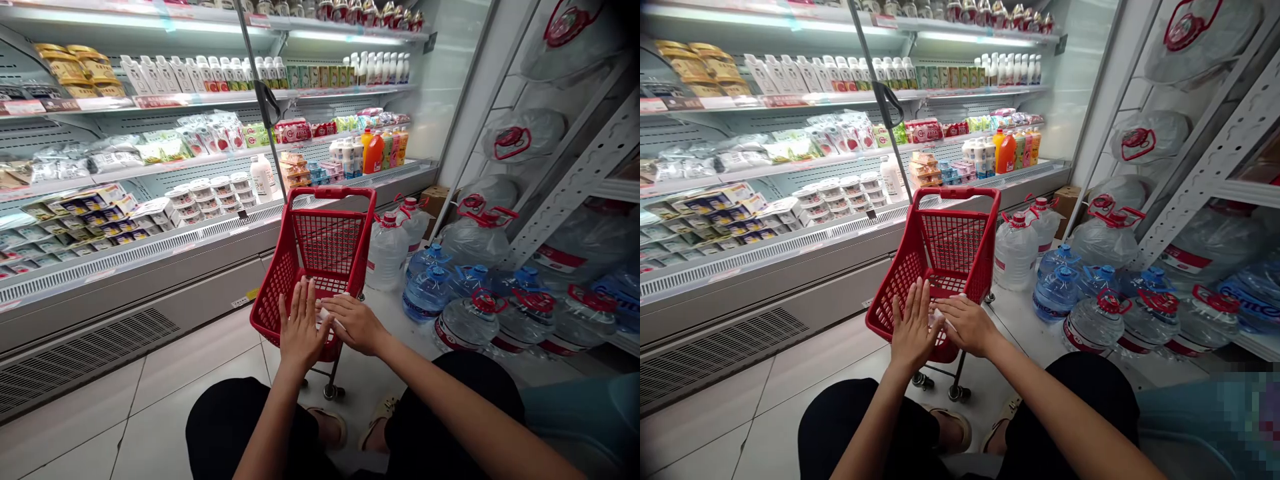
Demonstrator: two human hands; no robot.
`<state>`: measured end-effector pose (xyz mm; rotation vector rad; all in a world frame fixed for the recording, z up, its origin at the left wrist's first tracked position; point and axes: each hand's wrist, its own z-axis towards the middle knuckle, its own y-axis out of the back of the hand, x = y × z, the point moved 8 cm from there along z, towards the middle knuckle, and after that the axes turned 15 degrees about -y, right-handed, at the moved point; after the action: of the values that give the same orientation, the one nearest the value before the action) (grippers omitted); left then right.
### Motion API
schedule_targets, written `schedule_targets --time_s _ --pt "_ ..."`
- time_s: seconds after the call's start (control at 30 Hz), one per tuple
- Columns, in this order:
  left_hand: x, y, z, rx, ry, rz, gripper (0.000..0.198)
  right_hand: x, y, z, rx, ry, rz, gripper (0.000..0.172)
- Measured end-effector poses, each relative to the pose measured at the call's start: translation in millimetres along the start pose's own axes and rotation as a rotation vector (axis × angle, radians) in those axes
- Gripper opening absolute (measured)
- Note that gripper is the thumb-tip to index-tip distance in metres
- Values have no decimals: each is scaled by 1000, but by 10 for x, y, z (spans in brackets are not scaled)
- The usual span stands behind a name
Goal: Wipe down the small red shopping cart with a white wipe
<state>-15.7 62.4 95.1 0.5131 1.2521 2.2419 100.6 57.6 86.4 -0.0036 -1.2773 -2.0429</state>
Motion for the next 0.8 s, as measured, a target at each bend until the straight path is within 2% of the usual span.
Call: schedule_targets --time_s 0.17,0.27,0.37,0.47,0.57,0.63,0.73,0.8 --pt "28 17 -17 34 -57 -12 80 -632 183 333 -111 -136 -92 43" --pt "185 18 -25 41 -56 -8 79 -705 210 404 -139 -145 -106 43" --pt "426 2 -44 54 -14 -14 75 -440 101 306 -104 -111 -71 43" --pt "563 44 -39 17 78 -35 70 11 -76 158 -48 -56 -11 48" --pt "417 124 3 -36 68 -86 71 453 -248 76 11 42 35 53" --pt "302 173 -3 -68 54 -106 74 636 -331 80 40 107 44 53" --pt "339 205 -115 -110 115 -96 78 654 -365 168 51 163 46 50" --pt "435 183 -202 -100 128 -70 81 453 -297 291 13 111 30 45"
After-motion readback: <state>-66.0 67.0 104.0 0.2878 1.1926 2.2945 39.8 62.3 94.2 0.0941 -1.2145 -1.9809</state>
